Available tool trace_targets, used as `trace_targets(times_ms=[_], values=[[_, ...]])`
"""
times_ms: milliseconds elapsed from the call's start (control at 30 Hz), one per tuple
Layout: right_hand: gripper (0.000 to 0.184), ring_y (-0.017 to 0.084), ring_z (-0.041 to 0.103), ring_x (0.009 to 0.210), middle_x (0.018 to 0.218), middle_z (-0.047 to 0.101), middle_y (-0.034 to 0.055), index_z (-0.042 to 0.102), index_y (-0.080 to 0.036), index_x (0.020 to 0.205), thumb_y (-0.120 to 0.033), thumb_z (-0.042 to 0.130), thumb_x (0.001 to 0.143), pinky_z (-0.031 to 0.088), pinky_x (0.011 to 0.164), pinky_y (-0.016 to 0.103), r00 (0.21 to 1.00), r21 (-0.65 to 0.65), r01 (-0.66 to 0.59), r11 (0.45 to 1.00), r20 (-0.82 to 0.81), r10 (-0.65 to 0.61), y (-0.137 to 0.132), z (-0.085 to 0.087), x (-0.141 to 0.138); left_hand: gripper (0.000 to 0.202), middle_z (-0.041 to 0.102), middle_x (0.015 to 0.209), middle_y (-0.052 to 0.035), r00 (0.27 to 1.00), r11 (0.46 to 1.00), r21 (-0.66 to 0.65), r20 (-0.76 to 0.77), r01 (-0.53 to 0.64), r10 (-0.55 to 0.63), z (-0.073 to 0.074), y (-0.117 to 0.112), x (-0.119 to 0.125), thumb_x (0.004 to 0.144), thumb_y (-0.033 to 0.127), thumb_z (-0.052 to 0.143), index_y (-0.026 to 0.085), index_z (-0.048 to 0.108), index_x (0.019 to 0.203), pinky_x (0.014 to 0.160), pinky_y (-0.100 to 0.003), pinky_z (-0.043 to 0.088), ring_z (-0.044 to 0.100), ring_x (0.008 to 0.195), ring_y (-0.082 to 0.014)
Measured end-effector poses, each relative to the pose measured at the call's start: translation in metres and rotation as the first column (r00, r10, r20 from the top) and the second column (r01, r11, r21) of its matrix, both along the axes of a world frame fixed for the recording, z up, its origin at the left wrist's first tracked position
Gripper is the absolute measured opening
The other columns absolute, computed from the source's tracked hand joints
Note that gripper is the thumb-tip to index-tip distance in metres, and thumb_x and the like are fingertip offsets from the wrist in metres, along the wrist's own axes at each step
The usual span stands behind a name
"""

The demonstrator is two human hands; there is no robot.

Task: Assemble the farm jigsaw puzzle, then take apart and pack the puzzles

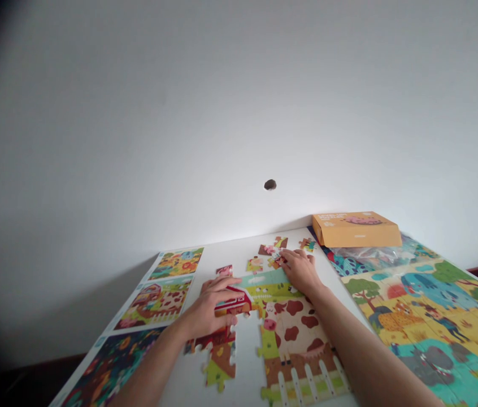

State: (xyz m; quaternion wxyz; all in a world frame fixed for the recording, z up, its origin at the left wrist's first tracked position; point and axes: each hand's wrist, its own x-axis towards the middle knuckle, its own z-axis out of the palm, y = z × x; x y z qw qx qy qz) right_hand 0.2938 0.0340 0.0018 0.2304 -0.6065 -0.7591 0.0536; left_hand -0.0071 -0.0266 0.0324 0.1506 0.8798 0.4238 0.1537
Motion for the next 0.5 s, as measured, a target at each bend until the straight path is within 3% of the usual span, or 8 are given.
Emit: trace_targets(times_ms=[200, 500], values=[[0.032, 0.028, 0.050, 0.111, 0.123, 0.063, 0.0077, 0.064, -0.027, 0.117, -0.034, 0.044, 0.093, 0.033, 0.091, 0.044, 1.000, -0.002, -0.015, 1.000, 0.008, 0.015, -0.0003, 0.0014, -0.0005, 0.050, 0.052, 0.140, -0.0049, 1.000, 1.000, 0.009, 0.004, 0.004, -0.004, 0.0004, -0.0005, -0.0006, 0.071, 0.046, 0.076, 0.033, 0.066, 0.119, 0.110, -0.049, 0.027, 0.041, 0.132, -0.0307], [0.035, 0.029, 0.048, 0.109, 0.113, 0.061, 0.0104, 0.060, -0.028, 0.124, -0.033, 0.050, 0.091, 0.032, 0.089, 0.042, 0.999, 0.009, 0.040, 0.999, 0.005, -0.040, 0.0056, -0.0076, -0.0008, 0.048, 0.052, 0.140, -0.0040, 1.000, 1.000, 0.005, 0.009, 0.003, -0.003, -0.0010, 0.0004, -0.0013, 0.071, 0.046, 0.076, 0.034, 0.067, 0.117, 0.111, -0.049, 0.027, 0.040, 0.133, -0.0312]])
